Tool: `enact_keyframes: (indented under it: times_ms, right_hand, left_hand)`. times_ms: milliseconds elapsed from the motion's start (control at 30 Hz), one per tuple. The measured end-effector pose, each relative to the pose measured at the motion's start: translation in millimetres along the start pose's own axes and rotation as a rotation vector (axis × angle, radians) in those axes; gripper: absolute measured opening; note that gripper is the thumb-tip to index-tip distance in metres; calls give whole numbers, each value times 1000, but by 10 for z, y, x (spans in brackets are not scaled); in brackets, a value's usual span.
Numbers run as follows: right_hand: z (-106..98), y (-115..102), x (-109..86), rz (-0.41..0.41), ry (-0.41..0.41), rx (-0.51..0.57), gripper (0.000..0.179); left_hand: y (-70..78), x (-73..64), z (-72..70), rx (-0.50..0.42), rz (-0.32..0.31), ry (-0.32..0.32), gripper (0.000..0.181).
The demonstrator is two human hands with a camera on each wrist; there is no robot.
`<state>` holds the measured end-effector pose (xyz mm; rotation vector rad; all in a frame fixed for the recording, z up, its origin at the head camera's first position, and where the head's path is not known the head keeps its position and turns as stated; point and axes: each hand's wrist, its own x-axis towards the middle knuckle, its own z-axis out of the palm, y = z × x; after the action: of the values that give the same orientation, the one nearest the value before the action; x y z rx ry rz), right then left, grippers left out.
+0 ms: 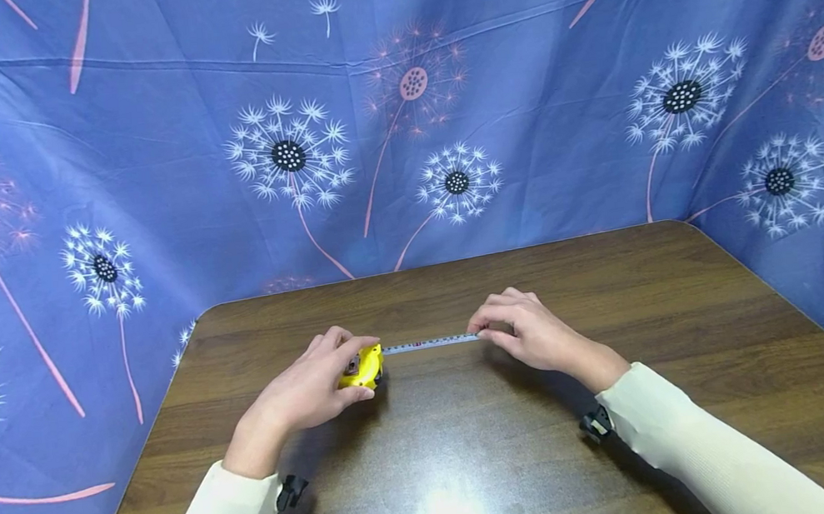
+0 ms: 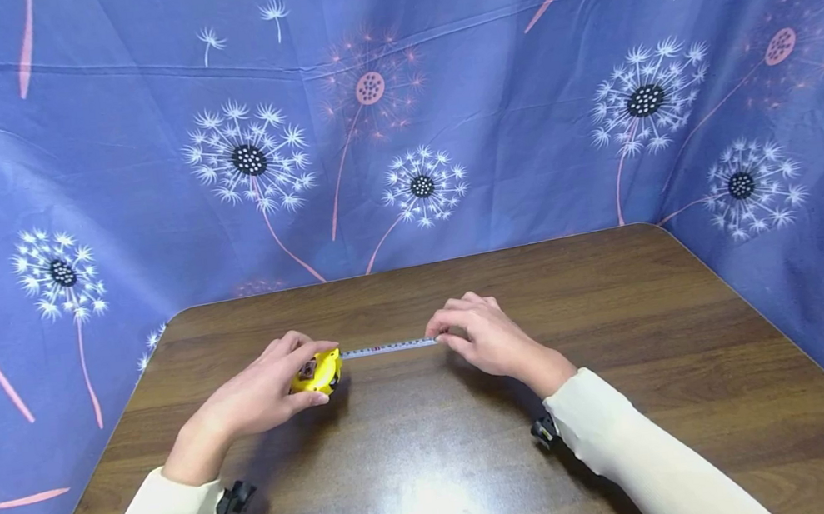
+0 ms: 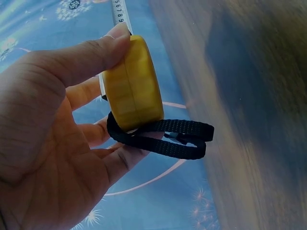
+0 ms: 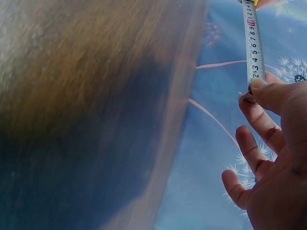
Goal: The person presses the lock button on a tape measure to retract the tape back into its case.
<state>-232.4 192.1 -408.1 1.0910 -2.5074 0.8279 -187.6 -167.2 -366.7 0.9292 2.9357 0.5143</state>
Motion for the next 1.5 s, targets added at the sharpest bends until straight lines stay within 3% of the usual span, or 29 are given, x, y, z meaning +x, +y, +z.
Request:
enact_keyframes:
  times_ms: [500,1000,1500]
  right_hand:
    - [76,-68,59,51,52,-35,17]
    - [172,-158,80,127,143,-157,19]
    - [254,-219,100,152,151,-116,17]
  left_hand:
    - [37,55,4,1,4,13,66]
    - [62,89,25,-5,-14,15,66]
    - [73,138,57,-2,9,37,66]
